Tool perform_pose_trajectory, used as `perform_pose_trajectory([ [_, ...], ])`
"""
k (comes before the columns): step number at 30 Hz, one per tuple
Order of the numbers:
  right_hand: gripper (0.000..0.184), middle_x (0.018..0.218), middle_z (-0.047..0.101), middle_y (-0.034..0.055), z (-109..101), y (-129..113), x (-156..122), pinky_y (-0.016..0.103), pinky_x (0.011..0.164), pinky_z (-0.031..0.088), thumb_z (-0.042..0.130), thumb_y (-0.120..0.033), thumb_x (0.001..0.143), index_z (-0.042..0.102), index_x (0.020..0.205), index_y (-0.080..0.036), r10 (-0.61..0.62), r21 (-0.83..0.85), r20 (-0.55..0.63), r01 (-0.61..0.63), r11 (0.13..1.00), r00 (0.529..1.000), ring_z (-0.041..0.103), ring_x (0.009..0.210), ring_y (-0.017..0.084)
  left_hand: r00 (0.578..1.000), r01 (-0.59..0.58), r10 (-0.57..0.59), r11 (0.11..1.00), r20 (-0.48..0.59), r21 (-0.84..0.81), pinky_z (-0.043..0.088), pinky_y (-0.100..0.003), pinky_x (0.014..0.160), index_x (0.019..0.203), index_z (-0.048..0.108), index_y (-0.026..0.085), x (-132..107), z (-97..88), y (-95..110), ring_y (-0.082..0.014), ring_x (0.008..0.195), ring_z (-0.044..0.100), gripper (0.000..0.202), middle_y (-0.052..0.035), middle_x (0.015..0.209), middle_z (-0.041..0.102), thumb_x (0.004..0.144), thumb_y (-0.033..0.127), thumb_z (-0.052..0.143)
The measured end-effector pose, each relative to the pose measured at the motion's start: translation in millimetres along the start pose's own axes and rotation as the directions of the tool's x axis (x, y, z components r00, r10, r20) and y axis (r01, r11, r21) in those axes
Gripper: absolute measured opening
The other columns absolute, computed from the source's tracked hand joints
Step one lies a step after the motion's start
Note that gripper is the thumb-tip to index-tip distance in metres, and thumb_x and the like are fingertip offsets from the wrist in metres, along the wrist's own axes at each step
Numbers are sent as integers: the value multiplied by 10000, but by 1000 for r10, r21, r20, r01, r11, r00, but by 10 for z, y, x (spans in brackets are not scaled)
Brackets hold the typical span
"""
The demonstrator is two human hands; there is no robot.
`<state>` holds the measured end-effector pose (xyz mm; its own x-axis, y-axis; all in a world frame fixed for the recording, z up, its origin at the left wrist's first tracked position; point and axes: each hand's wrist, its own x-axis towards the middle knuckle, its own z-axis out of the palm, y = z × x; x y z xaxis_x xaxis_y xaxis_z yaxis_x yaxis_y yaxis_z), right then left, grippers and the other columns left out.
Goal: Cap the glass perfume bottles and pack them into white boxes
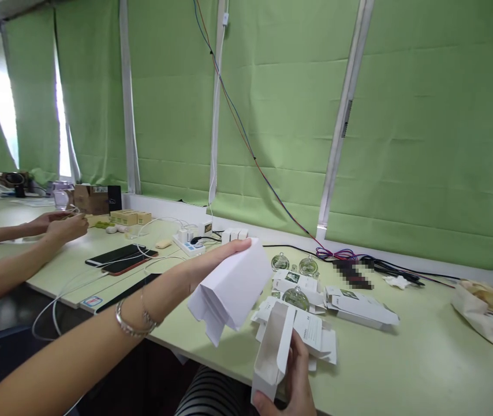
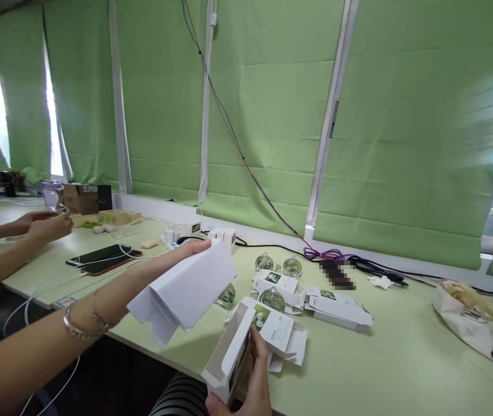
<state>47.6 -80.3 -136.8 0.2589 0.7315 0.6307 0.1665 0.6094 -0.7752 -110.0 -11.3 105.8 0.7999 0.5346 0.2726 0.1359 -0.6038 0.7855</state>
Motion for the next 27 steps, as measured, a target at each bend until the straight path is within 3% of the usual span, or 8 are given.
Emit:
perform_pose_trajectory([
  [3,936,1381,389,172,-16,-7,-8,426,1001,373,704,-295,608,187,1378,-168,4,6,12,-4,1000,1000,404,1257,335,994,39,-79,899,-74,-437,458,-407,790,1122,577,147,-79,102,-165,-279,872,629,464,-124,966,662,734,398,610],
  [6,977,1363,412,166,-43,-31,-5,418,987,392,740,-302,590,185,1385,-179,18,-30,24,-17,999,1000,417,1247,341,980,36,-177,598,-88,-800,467,-439,790,1142,567,159,-164,234,-310,-310,940,615,502,-142,1052,640,735,450,614],
  [9,988,1349,422,171,-53,-53,9,436,990,386,752,-334,586,189,1383,-177,22,-32,32,-21,999,999,411,1247,354,959,-9,-273,223,-71,-975,468,-447,813,1086,595,184,-238,327,-440,-307,989,603,420,-134,1076,632,766,455,598],
  [12,919,1357,405,169,-34,-65,18,435,995,380,674,-451,661,171,1380,-177,20,-15,30,-19,1000,999,400,1258,341,911,-61,-408,15,-61,-998,480,-400,829,995,619,134,-293,387,-542,-265,924,633,312,-115,954,663,817,386,571],
  [16,926,1354,399,174,-11,-72,2,423,971,407,612,-544,685,128,1384,-175,50,20,44,-51,998,998,411,1248,336,819,-113,-567,-8,-89,-994,522,-319,704,969,600,97,-318,476,-590,-204,728,664,287,-91,829,690,879,347,493],
  [20,948,1345,415,171,-28,-79,-30,451,970,399,642,-511,657,133,1388,-187,95,55,52,-98,994,994,447,1212,343,780,-121,-612,54,-129,-991,520,-287,612,916,592,104,-300,628,-584,-185,652,660,284,-74,757,696,896,350,453],
  [25,957,1305,470,169,-71,-115,-35,454,973,398,641,-499,658,131,1398,-171,97,50,115,-104,993,989,450,1216,341,780,100,-625,175,-32,-979,498,-297,591,871,607,132,-325,835,-646,-209,653,651,379,-65,740,693,835,492,493],
  [27,968,1322,455,168,-83,-132,-33,446,979,394,641,-511,656,130,1401,-165,101,18,126,-104,994,987,436,1230,338,770,139,-637,220,-34,-966,487,-303,620,861,615,137,-347,887,-693,-220,677,649,407,-65,747,695,819,525,499],
])
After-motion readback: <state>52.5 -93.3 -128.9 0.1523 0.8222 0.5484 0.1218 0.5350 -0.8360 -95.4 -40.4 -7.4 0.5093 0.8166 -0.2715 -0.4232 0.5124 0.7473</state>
